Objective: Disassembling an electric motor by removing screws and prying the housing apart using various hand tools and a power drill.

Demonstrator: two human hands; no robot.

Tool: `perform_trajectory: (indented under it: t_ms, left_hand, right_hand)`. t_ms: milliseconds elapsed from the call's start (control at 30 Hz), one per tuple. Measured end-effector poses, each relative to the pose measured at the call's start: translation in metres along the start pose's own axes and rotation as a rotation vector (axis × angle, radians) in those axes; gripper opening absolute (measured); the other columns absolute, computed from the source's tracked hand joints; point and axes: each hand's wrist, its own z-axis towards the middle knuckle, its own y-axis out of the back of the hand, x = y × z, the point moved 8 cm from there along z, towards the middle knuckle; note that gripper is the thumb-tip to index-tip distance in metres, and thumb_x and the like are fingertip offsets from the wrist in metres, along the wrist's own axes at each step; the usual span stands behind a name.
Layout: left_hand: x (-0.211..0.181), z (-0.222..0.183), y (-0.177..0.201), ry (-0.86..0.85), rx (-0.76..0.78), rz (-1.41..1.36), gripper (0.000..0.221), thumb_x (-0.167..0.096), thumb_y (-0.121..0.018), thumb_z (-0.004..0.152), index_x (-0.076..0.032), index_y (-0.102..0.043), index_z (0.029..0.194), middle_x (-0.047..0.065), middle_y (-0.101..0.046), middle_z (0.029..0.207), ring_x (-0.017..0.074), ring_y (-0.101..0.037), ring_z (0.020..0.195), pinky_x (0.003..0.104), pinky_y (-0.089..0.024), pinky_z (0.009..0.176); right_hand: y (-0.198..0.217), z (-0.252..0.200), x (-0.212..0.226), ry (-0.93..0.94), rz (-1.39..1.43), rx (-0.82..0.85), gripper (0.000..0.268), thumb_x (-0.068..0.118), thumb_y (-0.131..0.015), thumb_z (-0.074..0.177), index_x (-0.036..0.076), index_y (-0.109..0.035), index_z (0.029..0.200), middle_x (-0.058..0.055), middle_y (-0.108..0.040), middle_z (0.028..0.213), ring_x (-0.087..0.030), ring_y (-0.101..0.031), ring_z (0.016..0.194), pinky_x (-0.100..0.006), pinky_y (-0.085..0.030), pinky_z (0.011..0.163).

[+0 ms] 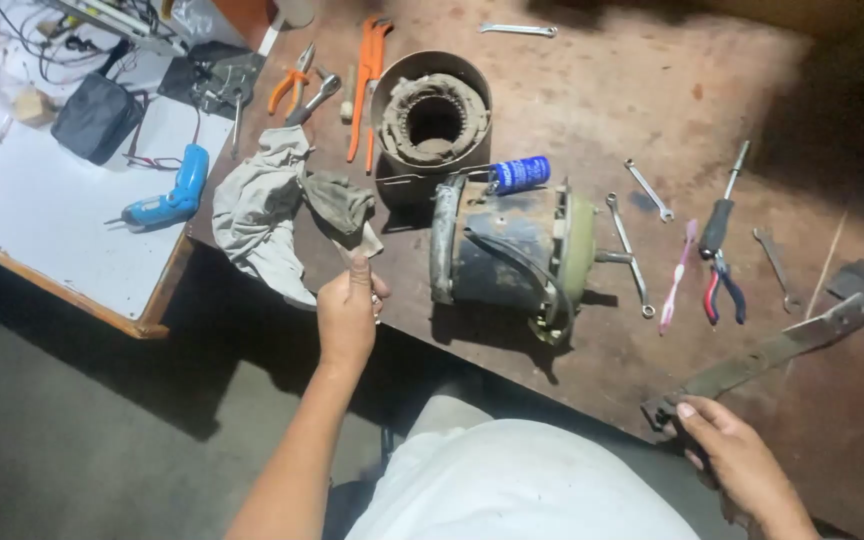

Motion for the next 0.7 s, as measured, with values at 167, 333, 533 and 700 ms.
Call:
perform_trajectory:
  t_ms: [167, 333, 533, 700]
  left_hand:
    - [-0.02, 0.075, 0.019, -0.057, 0.079, -0.275, 0.089, -0.076, -0.032, 0.114, -0.008, -0.076, 0.077, 0.005, -0.065, 0.081, 0.0212, -0.067, 0.086, 0.039, -0.048, 0.091]
    - [-0.123, 0.147, -0.007, -0.336, 0.363, -0.115, 0.047, -0.03, -0.05, 0.111, -0.01, -0.087, 0.132, 0.011, -0.064, 0.167, 0.0304, -0.057, 0.162, 0.056, -0.042, 0.133]
    - [-0.148, 0.284, -0.088, -0.553, 0.293, -0.088, 0.057, -0.01, -0.065, 0.115, -0.014, -0.059, 0.171, 0.013, -0.065, 0.172, 0.0329, -0.063, 0.162, 0.047, -0.047, 0.137]
    - [-0.111, 0.33, -0.105, -0.408, 0.277, 0.202, 0.103, -0.039, -0.091, 0.114, -0.017, -0.024, 0.189, 0.012, -0.021, 0.2, 0.0311, -0.017, 0.185, 0.058, -0.016, 0.15]
  right_hand:
    - [-0.063, 0.009, 0.069, 0.027, -0.041, -0.012, 0.045, 0.034, -0.063, 0.124, 0.013, -0.078, 0.161, -0.021, -0.081, 0.121, -0.025, -0.058, 0.1, -0.039, -0.038, 0.083]
    - [-0.077, 0.025, 0.099, -0.048, 0.001, -0.083, 0.036, 0.028, -0.06, 0.129, 0.008, -0.073, 0.155, -0.027, -0.076, 0.12, -0.033, -0.041, 0.068, -0.043, -0.024, 0.055]
    - [-0.085, 0.017, 0.126, -0.087, 0.075, -0.175, 0.042, 0.026, -0.062, 0.13, 0.004, -0.072, 0.164, -0.03, -0.08, 0.133, -0.041, -0.072, 0.12, -0.049, -0.051, 0.103]
    - [-0.114, -0.033, 0.175, -0.116, 0.063, -0.305, 0.041, 0.029, -0.054, 0.134, 0.007, -0.065, 0.167, -0.026, -0.074, 0.148, -0.042, -0.068, 0.138, -0.053, -0.048, 0.125]
